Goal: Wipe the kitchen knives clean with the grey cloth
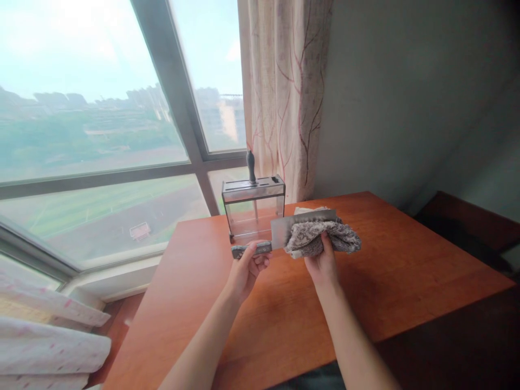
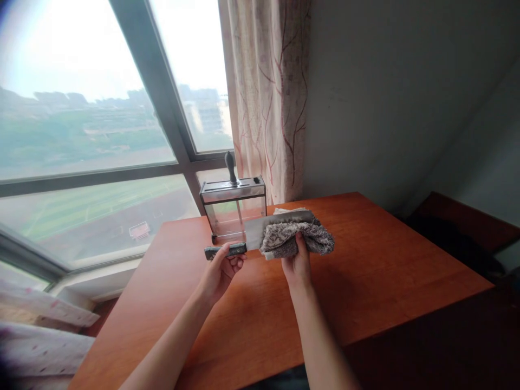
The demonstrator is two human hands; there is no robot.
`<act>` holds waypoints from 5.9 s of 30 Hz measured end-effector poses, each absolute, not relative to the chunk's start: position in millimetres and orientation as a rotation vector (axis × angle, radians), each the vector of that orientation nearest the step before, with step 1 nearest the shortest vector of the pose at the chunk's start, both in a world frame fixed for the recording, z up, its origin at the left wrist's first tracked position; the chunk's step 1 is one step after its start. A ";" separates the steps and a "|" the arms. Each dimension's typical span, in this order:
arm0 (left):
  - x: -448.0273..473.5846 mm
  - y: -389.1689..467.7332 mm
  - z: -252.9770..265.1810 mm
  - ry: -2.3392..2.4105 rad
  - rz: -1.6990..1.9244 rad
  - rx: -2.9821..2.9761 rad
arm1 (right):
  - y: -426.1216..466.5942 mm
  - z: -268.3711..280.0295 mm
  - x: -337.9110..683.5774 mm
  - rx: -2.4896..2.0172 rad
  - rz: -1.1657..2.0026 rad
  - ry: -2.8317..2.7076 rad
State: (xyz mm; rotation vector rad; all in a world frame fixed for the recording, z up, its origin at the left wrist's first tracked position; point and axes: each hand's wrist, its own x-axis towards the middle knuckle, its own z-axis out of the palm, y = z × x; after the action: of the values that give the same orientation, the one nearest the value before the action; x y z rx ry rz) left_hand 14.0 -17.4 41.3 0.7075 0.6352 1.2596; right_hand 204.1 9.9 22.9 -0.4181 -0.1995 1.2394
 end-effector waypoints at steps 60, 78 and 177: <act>36.9 -27.2 41.4 0.966 1.286 0.859 | 3.4 19.8 176.1 -0.531 1.432 -0.348; 43.2 -28.6 42.0 0.910 1.210 0.826 | 11.5 24.8 210.0 -0.392 1.273 -0.180; 4.4 29.1 113.8 1.123 1.468 1.242 | 7.3 86.8 211.2 -0.889 1.091 -1.612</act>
State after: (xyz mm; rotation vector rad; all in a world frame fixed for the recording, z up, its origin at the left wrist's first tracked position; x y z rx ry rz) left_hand 4.4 29.1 113.8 1.2418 1.1228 1.4680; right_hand 211.2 7.3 86.8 -0.8888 -1.6120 1.0912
